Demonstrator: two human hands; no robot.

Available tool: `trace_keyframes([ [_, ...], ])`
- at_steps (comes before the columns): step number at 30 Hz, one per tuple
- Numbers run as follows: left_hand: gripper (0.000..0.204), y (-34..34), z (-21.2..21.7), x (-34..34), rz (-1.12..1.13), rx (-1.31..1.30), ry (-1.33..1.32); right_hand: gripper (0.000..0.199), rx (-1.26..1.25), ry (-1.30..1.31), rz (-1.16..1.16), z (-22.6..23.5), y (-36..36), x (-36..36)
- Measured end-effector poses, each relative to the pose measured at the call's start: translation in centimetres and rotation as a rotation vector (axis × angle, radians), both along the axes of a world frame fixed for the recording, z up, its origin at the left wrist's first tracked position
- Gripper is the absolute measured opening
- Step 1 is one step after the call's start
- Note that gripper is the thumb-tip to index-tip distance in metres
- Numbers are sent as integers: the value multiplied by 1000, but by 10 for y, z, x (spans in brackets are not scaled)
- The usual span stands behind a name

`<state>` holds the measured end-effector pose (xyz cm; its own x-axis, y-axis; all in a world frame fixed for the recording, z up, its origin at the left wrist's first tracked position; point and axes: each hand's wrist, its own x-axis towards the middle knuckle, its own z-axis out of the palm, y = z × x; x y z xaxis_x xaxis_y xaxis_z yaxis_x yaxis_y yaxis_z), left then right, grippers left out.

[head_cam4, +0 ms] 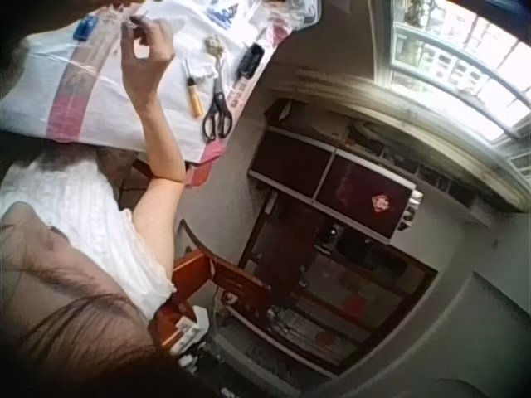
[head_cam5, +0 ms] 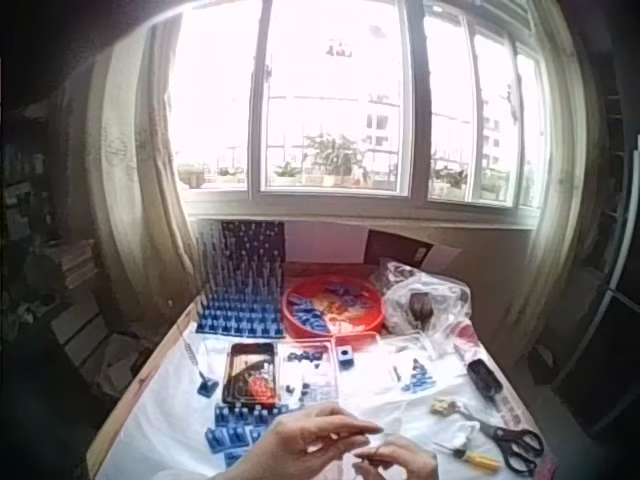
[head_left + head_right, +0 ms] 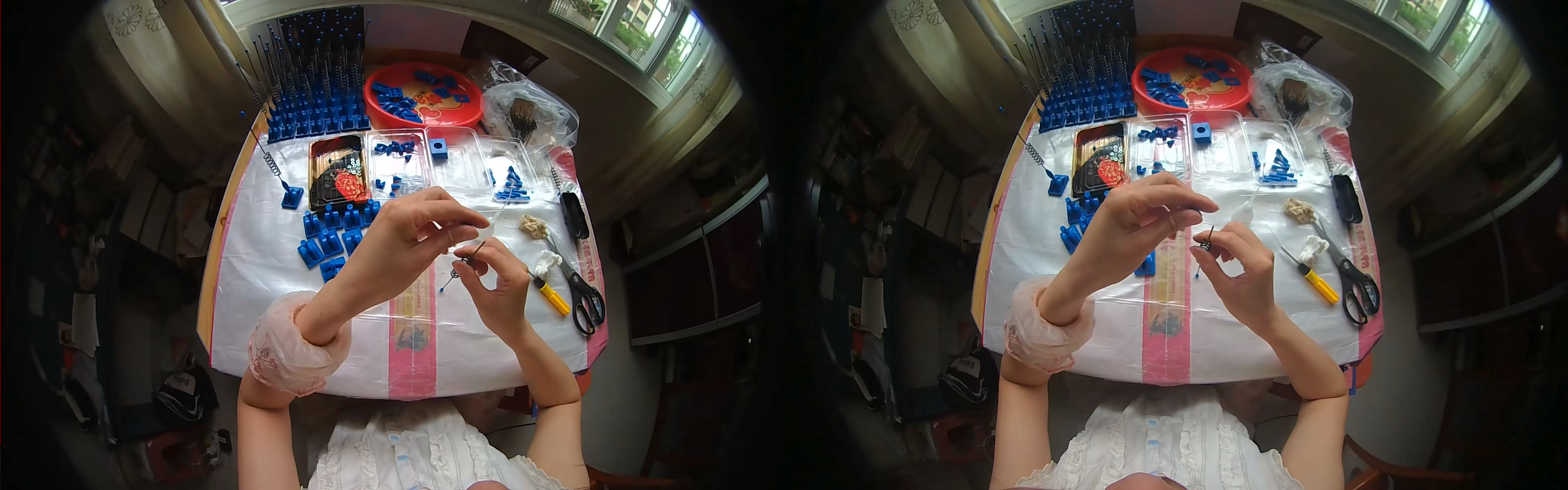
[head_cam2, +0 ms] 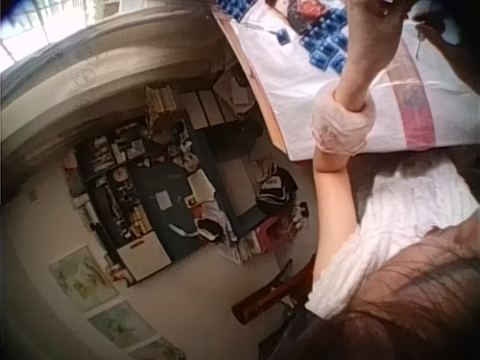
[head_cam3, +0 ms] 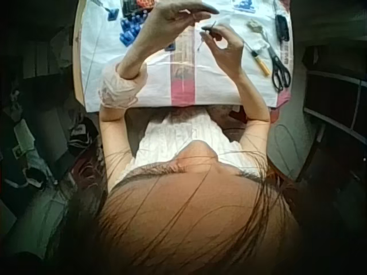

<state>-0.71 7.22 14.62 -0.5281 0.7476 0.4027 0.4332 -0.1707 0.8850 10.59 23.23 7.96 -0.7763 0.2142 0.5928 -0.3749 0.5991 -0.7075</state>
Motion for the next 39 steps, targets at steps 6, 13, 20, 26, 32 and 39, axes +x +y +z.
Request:
trace_keyframes([
  [6, 24, 8, -5, -3, -98, 55, -6, 20, -1, 1, -7, -1, 1, -2],
  [13, 40, 8, -7, -12, -219, 84, -409, 20, -16, 2, -1, 1, 0, -4],
  [20, 43, 5, -5, -25, -212, 74, -457, 18, 3, -15, -5, 2, -1, -5],
  [26, 45, 7, -7, -27, -202, 64, -483, 16, 13, -21, -6, 4, -2, -6],
  [32, 49, 12, -8, -26, -236, 84, -504, 17, 5, -8, -2, 2, -2, -8],
  [39, 50, 11, -6, -26, -235, 93, -496, 17, 13, -25, -5, 4, -1, -8],
])
